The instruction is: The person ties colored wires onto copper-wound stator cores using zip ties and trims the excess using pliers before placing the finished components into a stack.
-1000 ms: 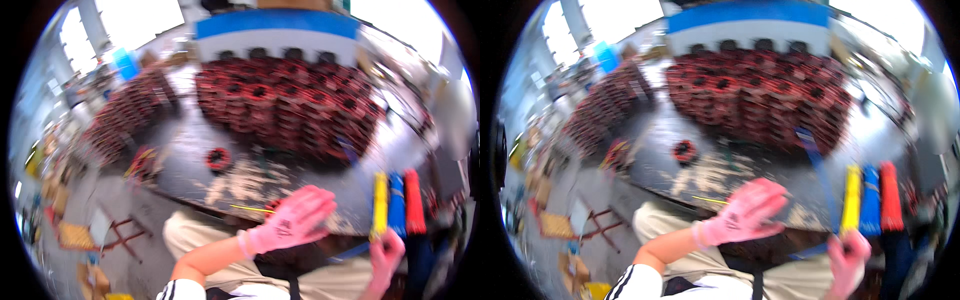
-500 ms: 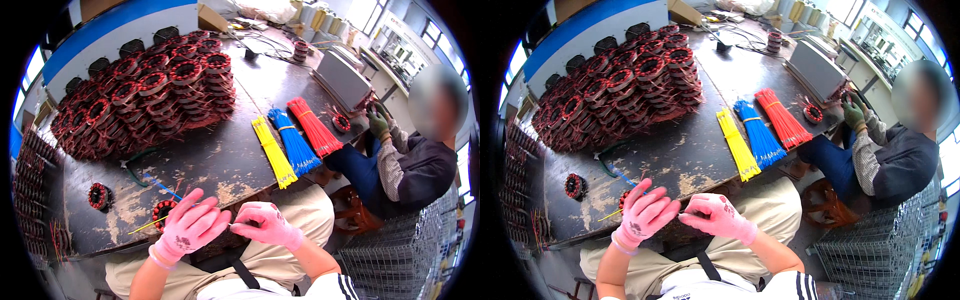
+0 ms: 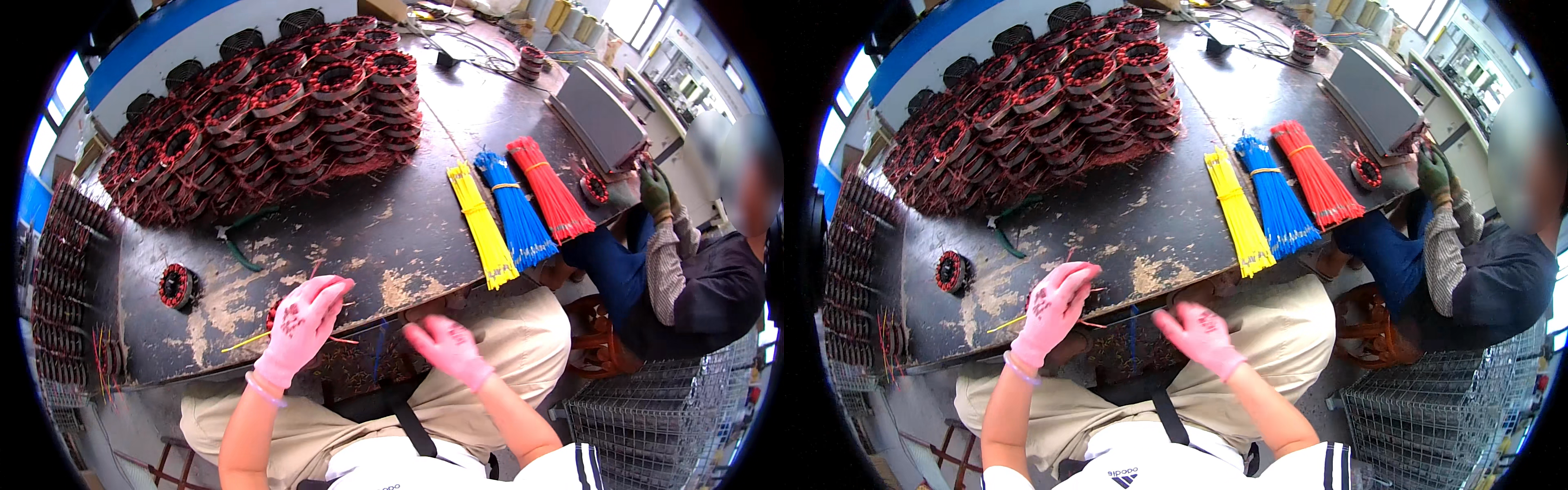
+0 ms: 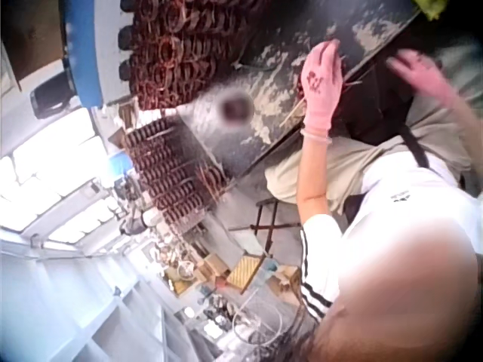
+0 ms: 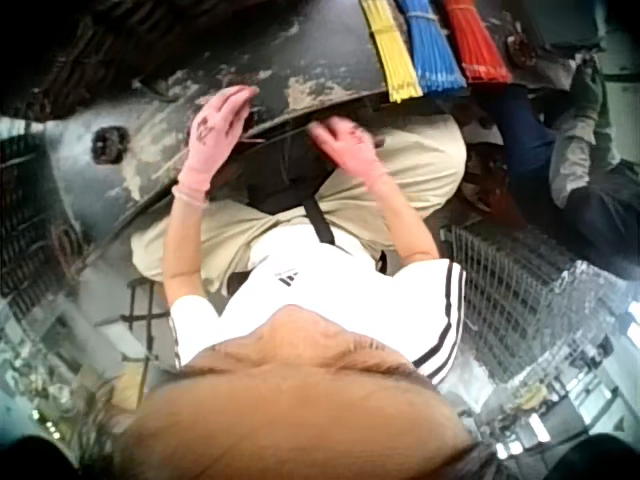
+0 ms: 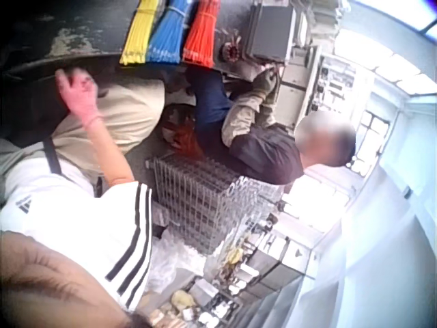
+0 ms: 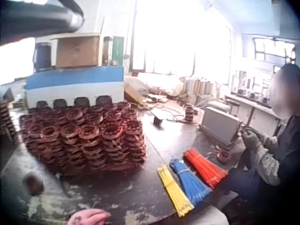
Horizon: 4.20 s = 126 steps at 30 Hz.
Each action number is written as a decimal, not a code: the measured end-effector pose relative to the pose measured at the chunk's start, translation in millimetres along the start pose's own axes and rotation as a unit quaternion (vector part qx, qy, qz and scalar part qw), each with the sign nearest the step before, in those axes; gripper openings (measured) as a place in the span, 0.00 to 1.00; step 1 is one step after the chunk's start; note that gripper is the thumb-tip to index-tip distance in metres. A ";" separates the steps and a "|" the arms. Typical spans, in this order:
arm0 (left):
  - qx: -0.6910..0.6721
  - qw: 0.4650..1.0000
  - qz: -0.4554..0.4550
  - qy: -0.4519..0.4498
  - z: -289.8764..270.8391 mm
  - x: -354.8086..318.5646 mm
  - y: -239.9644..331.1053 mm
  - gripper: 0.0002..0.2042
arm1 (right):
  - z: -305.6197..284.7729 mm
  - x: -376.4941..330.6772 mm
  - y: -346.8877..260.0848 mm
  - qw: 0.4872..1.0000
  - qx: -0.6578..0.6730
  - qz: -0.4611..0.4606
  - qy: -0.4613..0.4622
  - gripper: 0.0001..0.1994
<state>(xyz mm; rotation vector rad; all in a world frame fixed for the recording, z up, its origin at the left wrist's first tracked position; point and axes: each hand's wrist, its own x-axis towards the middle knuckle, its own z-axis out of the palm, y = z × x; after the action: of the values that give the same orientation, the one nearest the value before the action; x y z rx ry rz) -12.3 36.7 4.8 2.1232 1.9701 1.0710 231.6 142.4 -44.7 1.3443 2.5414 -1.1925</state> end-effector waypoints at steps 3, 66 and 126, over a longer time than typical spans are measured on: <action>-0.047 0.999 0.004 -0.012 4.6 7.9 -5.3 0.16 | 80.8 22.1 13.6 0.959 0.261 -0.074 -0.086 0.31; -0.393 0.751 -0.481 0.224 -93.0 -95.5 -120.8 0.27 | 207.4 186.0 286.2 0.965 -0.177 0.178 -0.073 0.23; 0.110 0.992 -0.062 -0.013 -12.2 -49.1 88.9 0.12 | -75.2 -31.8 -36.2 0.937 0.062 -0.343 0.037 0.10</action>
<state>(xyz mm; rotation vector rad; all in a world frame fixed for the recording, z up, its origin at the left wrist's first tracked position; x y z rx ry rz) 60.4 -28.7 34.9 2.0660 2.2691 0.8364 248.7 156.3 41.8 0.4961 3.1565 -1.4119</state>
